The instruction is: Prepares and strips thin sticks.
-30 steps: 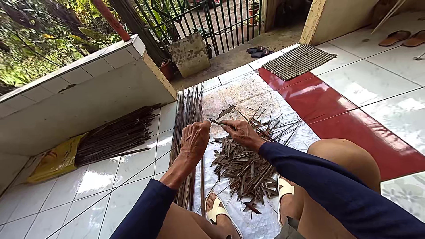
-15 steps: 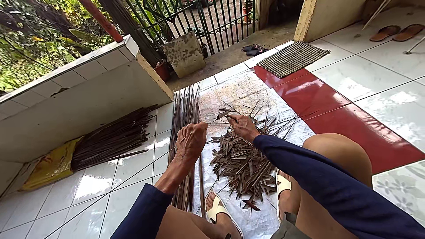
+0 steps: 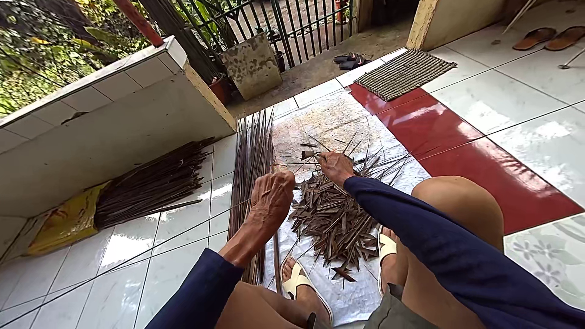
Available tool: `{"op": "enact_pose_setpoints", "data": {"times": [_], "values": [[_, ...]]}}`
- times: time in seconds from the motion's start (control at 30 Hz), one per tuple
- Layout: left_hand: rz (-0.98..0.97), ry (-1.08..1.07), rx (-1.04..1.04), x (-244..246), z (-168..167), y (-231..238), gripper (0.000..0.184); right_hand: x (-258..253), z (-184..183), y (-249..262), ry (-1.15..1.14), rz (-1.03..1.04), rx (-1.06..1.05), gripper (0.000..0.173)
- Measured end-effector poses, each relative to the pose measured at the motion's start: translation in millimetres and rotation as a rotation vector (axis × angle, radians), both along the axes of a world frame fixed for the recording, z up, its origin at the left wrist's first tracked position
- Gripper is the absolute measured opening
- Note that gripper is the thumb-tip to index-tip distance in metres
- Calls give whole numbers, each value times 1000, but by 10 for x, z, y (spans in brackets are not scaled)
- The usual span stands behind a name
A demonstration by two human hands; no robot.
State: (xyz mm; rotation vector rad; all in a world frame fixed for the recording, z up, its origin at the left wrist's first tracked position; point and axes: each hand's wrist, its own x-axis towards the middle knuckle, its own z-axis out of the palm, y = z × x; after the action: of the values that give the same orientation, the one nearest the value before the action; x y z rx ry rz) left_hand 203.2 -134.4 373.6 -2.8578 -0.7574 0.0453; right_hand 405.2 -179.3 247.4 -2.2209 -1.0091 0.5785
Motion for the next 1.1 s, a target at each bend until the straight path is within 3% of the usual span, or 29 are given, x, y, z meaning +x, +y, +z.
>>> {"op": "enact_pose_setpoints", "data": {"times": [0.13, 0.23, 0.37, 0.5, 0.67, 0.9, 1.1], "values": [[-91, 78, -8, 90, -34, -228, 15, -53, -90, 56, 33, -15, -55, 37], [7, 4, -79, 101, 31, -72, 18, 100, -56, 74, 134, -152, -61, 40], [91, -309, -77, -77, 148, 366, 23, 491, -41, 72, 161, -225, 136, 42], [132, -391, -167, -173, 134, 529, 24, 463, 116, 32, 198, -128, 220, 40], [164, -423, -249, -143, 167, 571, 23, 281, 426, -101, 79, -166, 485, 40], [160, -488, -404, -73, 164, 581, 21, -76, 586, -184, 137, 170, 572, 32], [140, -541, -517, 16, 139, 549, 19, -301, 602, -238, 103, 305, 587, 30]]}}
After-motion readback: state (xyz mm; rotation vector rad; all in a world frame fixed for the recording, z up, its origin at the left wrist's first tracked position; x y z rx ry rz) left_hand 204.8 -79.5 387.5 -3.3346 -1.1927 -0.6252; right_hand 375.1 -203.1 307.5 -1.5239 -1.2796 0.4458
